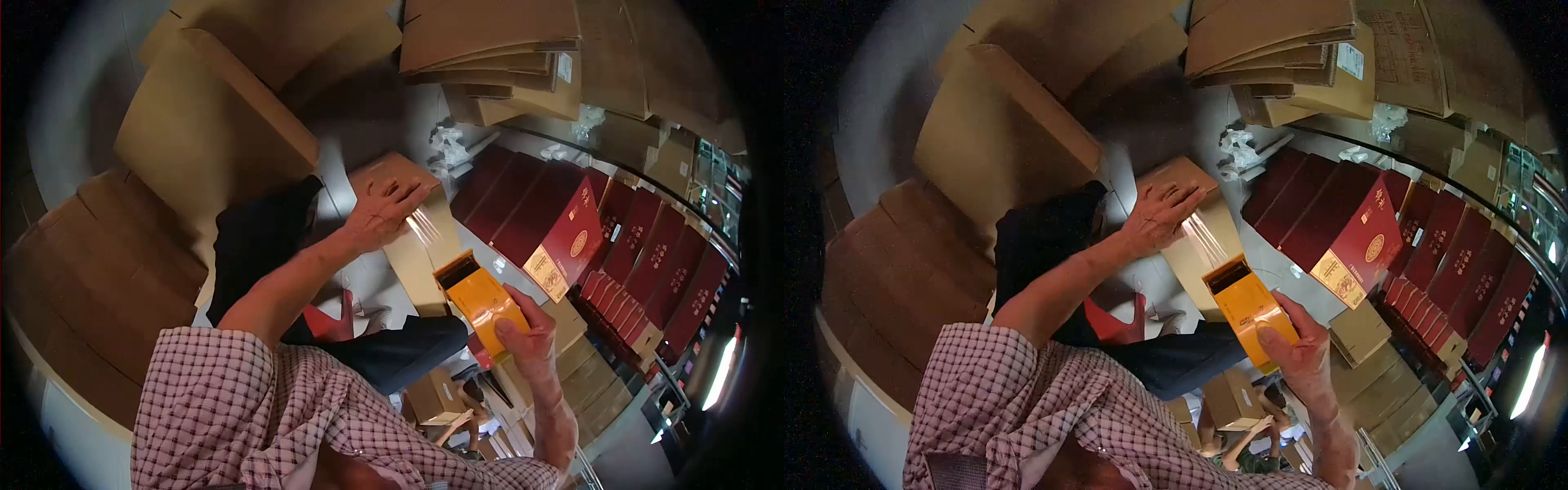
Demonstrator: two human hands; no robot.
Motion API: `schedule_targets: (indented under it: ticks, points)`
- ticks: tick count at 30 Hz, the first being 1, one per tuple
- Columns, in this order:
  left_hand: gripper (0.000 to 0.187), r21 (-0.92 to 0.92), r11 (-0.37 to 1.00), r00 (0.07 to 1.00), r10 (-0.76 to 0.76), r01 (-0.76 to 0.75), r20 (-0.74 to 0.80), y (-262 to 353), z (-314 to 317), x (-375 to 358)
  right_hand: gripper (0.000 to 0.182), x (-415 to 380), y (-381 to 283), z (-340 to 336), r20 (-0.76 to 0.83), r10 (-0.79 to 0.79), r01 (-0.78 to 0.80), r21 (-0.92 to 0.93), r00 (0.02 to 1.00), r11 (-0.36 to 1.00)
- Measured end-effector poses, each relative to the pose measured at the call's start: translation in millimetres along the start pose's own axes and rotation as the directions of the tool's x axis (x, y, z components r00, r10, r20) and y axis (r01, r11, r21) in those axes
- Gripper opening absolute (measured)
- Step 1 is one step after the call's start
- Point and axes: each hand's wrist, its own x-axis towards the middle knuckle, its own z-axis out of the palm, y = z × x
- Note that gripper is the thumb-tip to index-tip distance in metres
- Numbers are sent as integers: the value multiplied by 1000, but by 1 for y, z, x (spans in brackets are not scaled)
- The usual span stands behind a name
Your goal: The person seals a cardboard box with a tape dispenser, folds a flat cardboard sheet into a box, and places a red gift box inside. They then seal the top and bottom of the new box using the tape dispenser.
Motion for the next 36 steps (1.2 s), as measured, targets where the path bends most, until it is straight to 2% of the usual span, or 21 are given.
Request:
schedule_targets:
  ticks: [2, 3, 6, 9, 10, 12, 15, 16, 19, 21, 22, 25, 28, 31, 33, 34, 36]
  points:
    - [105, -104, 994, 998, 25, -19, 54, -14, -21, 3, 60, 12, 36, 4, -12, 35, -35, 5, 999, 999]
    - [108, -74, 993, 995, 94, -91, 43, 10, -25, 15, 59, -5, 64, -10, -53, 34, -25, 167, 998, 986]
    - [113, -21, 992, 985, 126, -125, 121, 10, -40, 7, 60, 1, 120, 3, -70, -95, 108, 217, 993, 970]
    - [118, 57, 989, 963, 118, -135, 242, 13, -41, 13, 63, 15, 190, 12, -100, -152, 173, 244, 983, 954]
    - [119, 88, 988, 959, 102, -129, 264, 14, -43, 13, 62, 21, 205, 19, -83, -182, 199, 314, 980, 928]
    - [121, 144, 981, 948, 81, -130, 307, 18, -46, 13, 61, 32, 223, 33, -97, -215, 233, 263, 972, 936]
    - [118, 187, 972, 978, 107, -141, 178, 17, -32, 5, 61, 43, 245, 38, -70, -190, 202, 333, 979, 921]
    - [118, 179, 976, 978, 91, -125, 188, 13, -33, 4, 61, 47, 247, 39, -53, -203, 209, 345, 978, 915]
    - [119, 113, 988, 975, 77, -102, 208, 13, -31, 3, 65, 45, 242, 42, -35, -190, 194, 200, 981, 960]
    - [122, 56, 995, 979, 75, -86, 188, 14, -31, 5, 66, 55, 251, 45, -48, -209, 215, 205, 977, 955]
    - [113, 79, 995, 980, 50, -67, 195, 17, -33, 4, 66, 57, 249, 48, -50, -218, 224, 229, 975, 947]
    - [88, -24, 997, 987, -65, 70, 145, 30, -26, 9, 65, 58, 253, 48, -69, -230, 238, 163, 971, 957]
    - [77, -33, 930, 917, -356, 367, 177, 48, -12, 47, 59, 54, 239, 45, -48, -232, 235, 90, 972, 968]
    - [68, -192, 886, 886, -448, 421, -123, 61, 11, 78, 55, 72, 248, 40, -63, -263, 261, -28, 963, 965]
    - [65, 12, 945, 919, -316, 328, -235, 65, 22, 86, 53, 100, 277, 38, -82, -304, 295, -108, 949, 949]
    - [64, 128, 949, 935, -248, 287, -255, 65, 29, 79, 53, 98, 268, 38, -76, -270, 257, -150, 960, 955]
    - [64, 227, 932, 935, -216, 284, -281, 67, 25, 86, 53, 89, 237, 36, -37, -221, 209, -209, 975, 955]
